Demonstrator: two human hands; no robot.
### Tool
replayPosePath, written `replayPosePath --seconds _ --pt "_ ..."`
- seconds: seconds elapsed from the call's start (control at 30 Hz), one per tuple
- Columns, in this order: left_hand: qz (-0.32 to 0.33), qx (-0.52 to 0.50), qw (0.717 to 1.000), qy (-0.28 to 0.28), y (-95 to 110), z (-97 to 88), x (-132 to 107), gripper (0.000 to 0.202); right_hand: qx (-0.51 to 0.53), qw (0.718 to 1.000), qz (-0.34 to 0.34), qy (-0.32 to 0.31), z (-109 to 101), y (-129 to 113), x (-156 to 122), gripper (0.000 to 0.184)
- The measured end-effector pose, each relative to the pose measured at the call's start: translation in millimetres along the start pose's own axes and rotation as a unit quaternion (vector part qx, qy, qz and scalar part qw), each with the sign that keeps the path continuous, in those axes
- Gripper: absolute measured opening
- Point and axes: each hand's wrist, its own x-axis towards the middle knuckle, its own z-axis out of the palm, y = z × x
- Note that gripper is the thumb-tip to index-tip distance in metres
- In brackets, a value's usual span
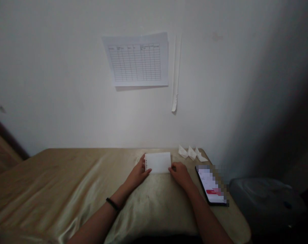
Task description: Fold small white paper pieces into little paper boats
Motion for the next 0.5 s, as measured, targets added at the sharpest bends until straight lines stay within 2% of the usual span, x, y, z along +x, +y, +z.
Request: replayPosePath --seconds 0.07,0.1,0.17,0.27,0.3,0.4,0.5 --pt "-0.002 -0.03 0.999 0.035 -4.8 7.2 3.1 0.1 -0.042 0.999 -0.002 0.012 5.8 0.2 0.0 0.016" --pt "0.003 -0.025 0.999 0.041 -7.0 10.0 4.2 0.097 -0.057 0.998 0.0 0.017 8.5 0.3 -0.4 0.016" --pt "0.023 0.009 0.999 0.036 -11.4 14.5 5.5 0.078 -0.071 0.997 0.008 0.026 13.1 0.6 -1.5 0.024" --pt "0.076 0.062 0.995 0.025 -17.3 19.3 5.6 0.038 -0.073 0.997 0.021 0.031 17.3 0.7 -3.3 0.045" --pt "0.088 0.076 0.993 0.032 -18.6 20.4 5.2 0.031 -0.073 0.997 0.021 0.029 17.9 0.5 -3.8 0.047" --pt "0.11 0.109 0.988 0.02 -18.7 20.7 4.2 0.033 -0.073 0.997 0.017 0.019 16.9 -1.4 -4.6 0.043" --pt "0.102 0.124 0.987 0.018 -13.9 17.1 4.6 0.036 -0.069 0.997 0.012 0.012 13.5 -5.3 -5.3 0.033"
